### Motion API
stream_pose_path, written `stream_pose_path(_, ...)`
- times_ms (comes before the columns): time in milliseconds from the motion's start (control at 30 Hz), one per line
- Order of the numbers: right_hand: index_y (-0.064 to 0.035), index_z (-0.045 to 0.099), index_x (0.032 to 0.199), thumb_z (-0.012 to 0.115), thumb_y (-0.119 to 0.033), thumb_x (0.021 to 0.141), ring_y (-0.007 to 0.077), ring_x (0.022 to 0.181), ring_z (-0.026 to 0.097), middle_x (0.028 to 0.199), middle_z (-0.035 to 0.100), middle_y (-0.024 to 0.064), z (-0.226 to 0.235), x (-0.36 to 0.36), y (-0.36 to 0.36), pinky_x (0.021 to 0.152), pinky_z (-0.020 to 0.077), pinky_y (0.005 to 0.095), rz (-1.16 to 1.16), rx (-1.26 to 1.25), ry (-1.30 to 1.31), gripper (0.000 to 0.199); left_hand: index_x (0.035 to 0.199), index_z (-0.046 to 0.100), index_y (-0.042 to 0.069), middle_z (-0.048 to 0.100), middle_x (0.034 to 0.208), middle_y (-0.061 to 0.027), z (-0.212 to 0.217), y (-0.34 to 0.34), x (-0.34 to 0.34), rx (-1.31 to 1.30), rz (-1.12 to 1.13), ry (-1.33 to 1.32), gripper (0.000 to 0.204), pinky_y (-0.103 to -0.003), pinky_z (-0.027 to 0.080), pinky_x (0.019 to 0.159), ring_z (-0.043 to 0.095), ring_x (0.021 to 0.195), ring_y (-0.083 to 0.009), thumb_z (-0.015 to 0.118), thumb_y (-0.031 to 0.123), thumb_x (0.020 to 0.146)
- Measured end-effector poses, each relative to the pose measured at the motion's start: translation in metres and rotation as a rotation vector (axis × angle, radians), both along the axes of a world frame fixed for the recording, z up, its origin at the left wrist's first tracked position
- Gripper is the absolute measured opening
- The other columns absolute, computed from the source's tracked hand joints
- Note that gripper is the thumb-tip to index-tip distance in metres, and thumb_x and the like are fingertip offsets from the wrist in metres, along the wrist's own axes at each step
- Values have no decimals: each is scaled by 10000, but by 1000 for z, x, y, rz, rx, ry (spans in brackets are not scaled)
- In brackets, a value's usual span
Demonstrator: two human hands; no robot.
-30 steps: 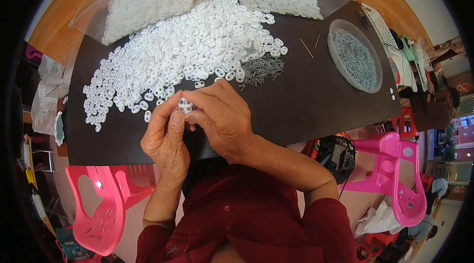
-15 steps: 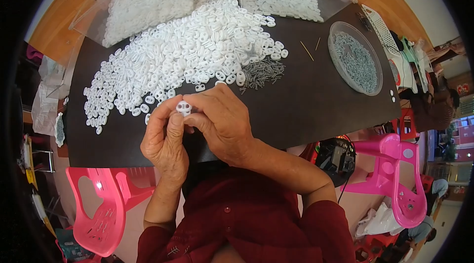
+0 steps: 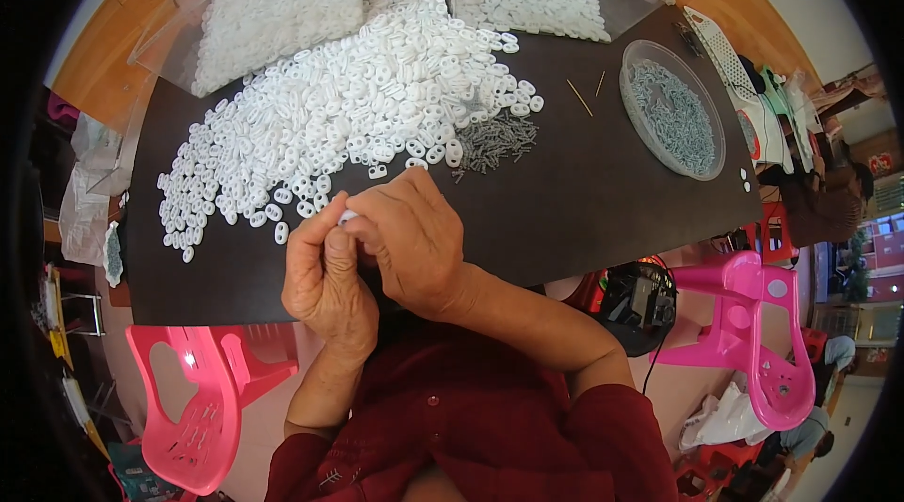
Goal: Assembling small white plastic components by manually inserting metal rings into them.
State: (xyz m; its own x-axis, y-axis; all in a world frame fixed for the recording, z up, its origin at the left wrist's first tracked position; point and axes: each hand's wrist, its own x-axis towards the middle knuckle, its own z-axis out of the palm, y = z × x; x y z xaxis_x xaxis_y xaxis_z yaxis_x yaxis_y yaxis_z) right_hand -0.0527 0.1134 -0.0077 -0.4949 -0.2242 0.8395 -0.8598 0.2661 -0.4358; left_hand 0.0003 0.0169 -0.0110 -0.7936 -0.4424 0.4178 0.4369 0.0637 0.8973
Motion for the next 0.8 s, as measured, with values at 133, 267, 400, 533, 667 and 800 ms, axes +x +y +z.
stream_pose_path(133, 35, 581, 1029, 665, -119, 831, 195, 655, 511, 838, 608, 95, 5, 3, -8, 576, 414, 306, 1, -24, 26, 265, 1107, 607, -47, 621, 914, -42, 12, -5, -2, 368, -112, -94, 239, -201, 460, 707, 536, 762, -67, 582, 113, 931)
stream_pose_path(267, 29, 576, 1047, 670, -146, 830, 191, 658, 509, 838, 603, 88, 7, 5, 3, 586, 415, 303, 58, 25, -145, 294, 1101, 607, -45, 621, 936, -47, 9, -5, 0, 368, -161, -63, 228, -193, 449, 722, 523, 799, -59, 572, 109, 937)
stream_pose_path(400, 24, 568, 1059, 658, -177, 848, 188, 659, 505, 826, 596, 79, 4, 3, 4, 588, 412, 299, 56, 9, -45, 305, 1104, 603, -44, 607, 945, -38, 1, -1, 2, 201, -78, -63, 230, -197, 439, 718, 505, 788, -57, 554, 119, 948)
stream_pose_path(533, 27, 566, 1039, 632, -195, 874, 195, 646, 503, 809, 590, 87, 3, 5, 0, 573, 406, 299, 21, -38, -12, 284, 1098, 590, -43, 596, 955, -39, 1, 9, 2, 215, -36, 10, 250, -203, 434, 728, 510, 805, -64, 520, 160, 969)
stream_pose_path(667, 30, 562, 1028, 609, -188, 892, 196, 628, 489, 786, 575, 88, -2, 4, -2, 556, 397, 304, -11, -52, 17, 262, 1089, 573, -45, 581, 920, -40, -4, 15, -3, 141, 74, 12, 263, -196, 421, 701, 500, 779, -65, 498, 183, 979)
stream_pose_path(800, 26, 558, 1004, 591, -170, 904, 196, 606, 466, 750, 549, 82, -1, 0, -2, 531, 380, 306, 17, -82, -5, 222, 1060, 571, -44, 558, 862, -35, 3, 18, -8, 144, 56, 42, 252, -197, 405, 661, 480, 739, -66, 489, 181, 983)
